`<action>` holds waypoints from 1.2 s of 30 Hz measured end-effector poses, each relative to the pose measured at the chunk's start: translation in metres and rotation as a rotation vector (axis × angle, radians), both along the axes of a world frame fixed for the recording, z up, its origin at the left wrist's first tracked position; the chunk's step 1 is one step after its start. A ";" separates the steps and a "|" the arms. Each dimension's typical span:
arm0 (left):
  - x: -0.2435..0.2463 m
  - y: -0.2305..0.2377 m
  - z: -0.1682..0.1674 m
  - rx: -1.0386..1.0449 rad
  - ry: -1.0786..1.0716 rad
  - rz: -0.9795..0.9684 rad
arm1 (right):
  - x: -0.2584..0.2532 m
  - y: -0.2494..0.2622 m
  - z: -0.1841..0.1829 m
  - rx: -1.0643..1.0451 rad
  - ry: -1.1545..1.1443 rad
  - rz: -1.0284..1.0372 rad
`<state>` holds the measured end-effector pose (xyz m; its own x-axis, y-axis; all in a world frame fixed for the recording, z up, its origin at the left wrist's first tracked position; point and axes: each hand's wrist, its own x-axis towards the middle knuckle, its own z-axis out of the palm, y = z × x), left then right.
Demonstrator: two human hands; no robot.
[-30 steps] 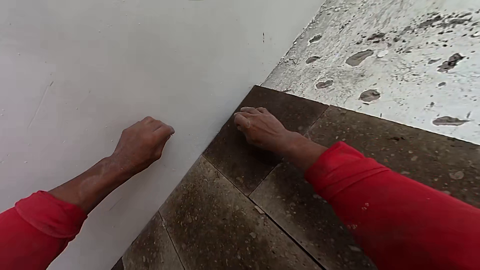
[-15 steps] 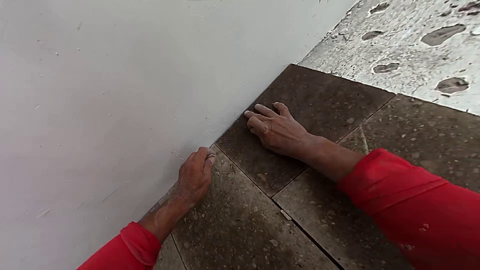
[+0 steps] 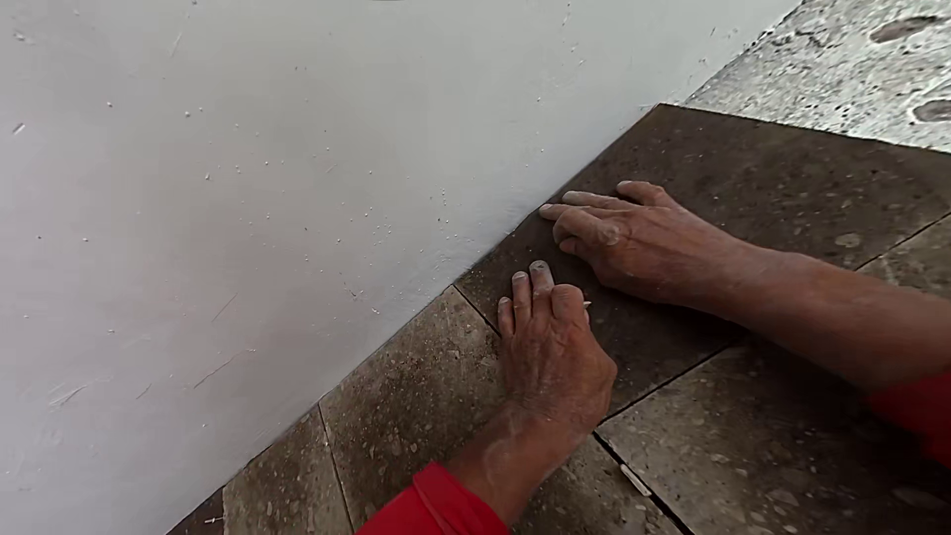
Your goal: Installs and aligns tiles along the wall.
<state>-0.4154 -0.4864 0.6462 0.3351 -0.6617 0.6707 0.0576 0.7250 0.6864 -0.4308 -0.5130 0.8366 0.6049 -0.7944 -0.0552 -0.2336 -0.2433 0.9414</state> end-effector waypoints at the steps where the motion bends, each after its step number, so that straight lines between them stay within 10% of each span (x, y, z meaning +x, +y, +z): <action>1: 0.003 0.001 0.003 0.017 -0.020 -0.018 | 0.000 -0.001 0.003 0.004 0.000 0.003; 9: 0.063 -0.031 -0.020 -0.132 0.000 -0.311 | 0.001 -0.002 0.007 0.007 -0.002 0.005; 19: 0.079 -0.108 -0.100 -0.281 -0.188 -0.006 | 0.003 0.001 0.008 0.015 -0.013 -0.005; 36: 0.063 -0.135 -0.101 -0.578 -0.137 0.355 | 0.005 -0.002 0.019 0.025 0.033 0.055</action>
